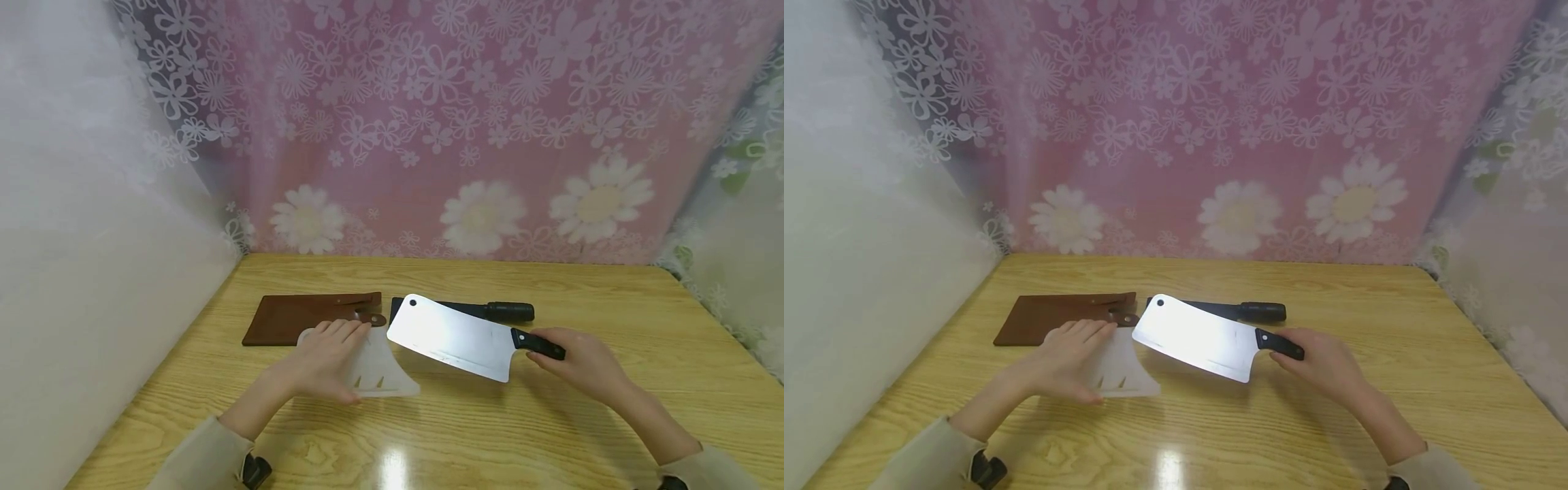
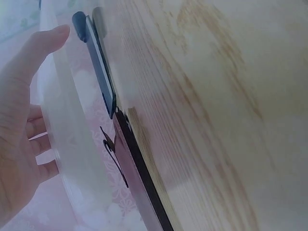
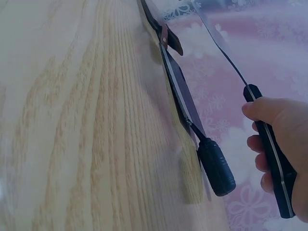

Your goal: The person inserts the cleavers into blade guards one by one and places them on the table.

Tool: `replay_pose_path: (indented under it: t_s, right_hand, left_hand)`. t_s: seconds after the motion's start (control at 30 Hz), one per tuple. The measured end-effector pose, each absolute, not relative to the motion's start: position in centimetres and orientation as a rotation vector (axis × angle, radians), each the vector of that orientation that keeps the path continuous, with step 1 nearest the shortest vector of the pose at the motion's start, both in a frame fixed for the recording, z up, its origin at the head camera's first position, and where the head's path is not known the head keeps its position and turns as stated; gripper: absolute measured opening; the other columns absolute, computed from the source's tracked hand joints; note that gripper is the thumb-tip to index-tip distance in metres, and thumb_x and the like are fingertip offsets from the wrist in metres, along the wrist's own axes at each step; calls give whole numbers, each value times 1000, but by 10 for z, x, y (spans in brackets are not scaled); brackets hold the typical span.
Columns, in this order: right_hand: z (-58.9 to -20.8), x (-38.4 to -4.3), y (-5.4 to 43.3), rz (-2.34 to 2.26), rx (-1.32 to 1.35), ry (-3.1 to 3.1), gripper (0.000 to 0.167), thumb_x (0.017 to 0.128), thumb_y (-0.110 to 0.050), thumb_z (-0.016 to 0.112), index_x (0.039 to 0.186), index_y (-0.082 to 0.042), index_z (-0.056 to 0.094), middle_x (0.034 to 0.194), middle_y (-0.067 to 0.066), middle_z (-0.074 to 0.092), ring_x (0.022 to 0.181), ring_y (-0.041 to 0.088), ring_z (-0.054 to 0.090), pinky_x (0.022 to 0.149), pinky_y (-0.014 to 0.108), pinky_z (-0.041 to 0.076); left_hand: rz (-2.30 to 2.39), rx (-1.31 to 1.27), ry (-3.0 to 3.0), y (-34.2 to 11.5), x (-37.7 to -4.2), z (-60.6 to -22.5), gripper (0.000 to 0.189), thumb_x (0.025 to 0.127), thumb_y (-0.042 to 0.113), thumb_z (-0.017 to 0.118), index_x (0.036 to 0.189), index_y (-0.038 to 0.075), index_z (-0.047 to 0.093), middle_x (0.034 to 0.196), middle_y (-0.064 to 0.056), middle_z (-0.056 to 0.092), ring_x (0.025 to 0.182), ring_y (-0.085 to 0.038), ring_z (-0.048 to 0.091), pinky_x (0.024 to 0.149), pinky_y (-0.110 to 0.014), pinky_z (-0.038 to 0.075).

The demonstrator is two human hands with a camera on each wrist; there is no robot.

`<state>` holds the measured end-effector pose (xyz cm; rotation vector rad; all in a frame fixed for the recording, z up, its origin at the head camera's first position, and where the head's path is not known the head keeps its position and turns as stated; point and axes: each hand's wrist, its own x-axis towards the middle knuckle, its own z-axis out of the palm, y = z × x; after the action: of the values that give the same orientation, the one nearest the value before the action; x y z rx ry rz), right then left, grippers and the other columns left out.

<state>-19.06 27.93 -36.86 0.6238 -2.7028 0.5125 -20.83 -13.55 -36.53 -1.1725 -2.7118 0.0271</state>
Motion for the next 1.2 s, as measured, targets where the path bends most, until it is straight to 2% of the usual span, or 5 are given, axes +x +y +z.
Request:
replay_pose_path:
  t_s: [0.2, 0.43, 0.77, 1.03, 1.2]
  right_hand:
    - [-374, -192, 280, 336, 739, -2428, 35, 72, -23, 78, 101, -7, 70, 79, 2, 66, 51, 1, 46, 41, 19, 32]
    - [-378, -194, 279, 271, 859, -2245, 63, 92, -56, 36, 94, -4, 71, 68, 2, 62, 46, 1, 43, 39, 18, 32]
    - [-376, -193, 279, 259, 912, -2229, 49, 92, -49, 48, 93, -5, 69, 67, 1, 62, 44, 3, 47, 38, 16, 32]
    - [-376, -190, 276, 209, 927, -2221, 56, 95, -53, 35, 89, -7, 66, 63, -1, 58, 44, 1, 42, 37, 17, 30]
    - [-376, -188, 272, 175, 961, -2222, 57, 95, -52, 31, 87, -8, 65, 65, 1, 61, 45, 6, 50, 38, 18, 34]
  left_hand:
    - [61, -1176, -2617, -133, -210, -366, 107, 57, 64, 69, 138, 1, 39, 131, -13, 48, 119, -28, 44, 92, -46, 38]
    - [98, -1137, -2599, -131, -211, -367, 106, 58, 68, 65, 138, 3, 41, 129, -11, 51, 116, -25, 47, 86, -42, 41]
    - [75, -1084, -2619, -131, -210, -365, 105, 55, 69, 65, 136, 4, 45, 127, -8, 55, 113, -23, 50, 84, -42, 42]
    - [59, -1084, -2693, -131, -209, -367, 106, 56, 68, 64, 136, 2, 44, 128, -11, 53, 115, -25, 49, 86, -44, 42]
    - [42, -1020, -2752, -132, -209, -368, 103, 57, 68, 64, 136, 4, 45, 128, -10, 53, 114, -26, 50, 86, -45, 43]
